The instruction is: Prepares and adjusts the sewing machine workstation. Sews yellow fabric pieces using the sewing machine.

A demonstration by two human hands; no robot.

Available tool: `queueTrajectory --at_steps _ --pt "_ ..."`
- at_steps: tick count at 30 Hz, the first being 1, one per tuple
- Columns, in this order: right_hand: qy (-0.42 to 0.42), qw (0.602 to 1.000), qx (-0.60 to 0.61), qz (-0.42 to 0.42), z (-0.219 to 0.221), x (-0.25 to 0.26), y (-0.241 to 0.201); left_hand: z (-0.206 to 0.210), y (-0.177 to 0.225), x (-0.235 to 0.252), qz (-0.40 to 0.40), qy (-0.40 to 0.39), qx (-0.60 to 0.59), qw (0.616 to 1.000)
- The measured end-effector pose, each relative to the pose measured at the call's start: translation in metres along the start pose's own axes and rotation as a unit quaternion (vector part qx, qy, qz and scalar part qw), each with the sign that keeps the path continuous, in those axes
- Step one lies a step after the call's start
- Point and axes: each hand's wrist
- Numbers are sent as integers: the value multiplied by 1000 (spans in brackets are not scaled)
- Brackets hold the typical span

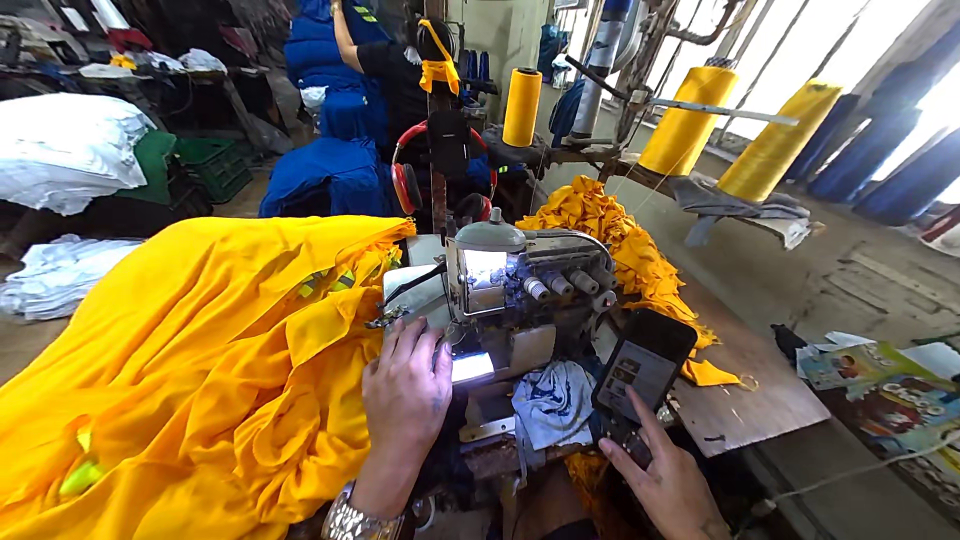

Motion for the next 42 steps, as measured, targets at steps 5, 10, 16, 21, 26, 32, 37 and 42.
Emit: queueTrajectory --at_steps 5,10,16,21,26,32,37,42 --pt "26 1000 4 -17 -6 4 1 0 0 0 -1 -3 -2 1000" --pt "9 1000 8 -20 -2 -6 -1 -1 1 -1 -2 1 -3 1000" --pt "-5 1000 -2 -12 3 -8 -8 -1 1 0 -3 -2 -4 1000" --pt "8 1000 -4 -25 2 4 -12 0 0 0 -3 -2 1 1000" --pt "8 1000 -8 -8 3 7 -14 1 1 0 -6 6 3 1000" --pt "-48 997 43 -52 9 -17 -20 1 1 -1 -6 5 2 1000" --pt "-157 976 84 -124 30 -30 -25 1 2 -1 -12 -1 3 1000" --pt "-103 929 208 -289 66 -8 -35 1 1 0 -5 5 2 1000"
Point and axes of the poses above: each hand's wrist, its own x-axis towards the middle knuckle, its own z-axis out of the palm, y = z × x, and after that the axes turned 4 degrees about x, right-handed
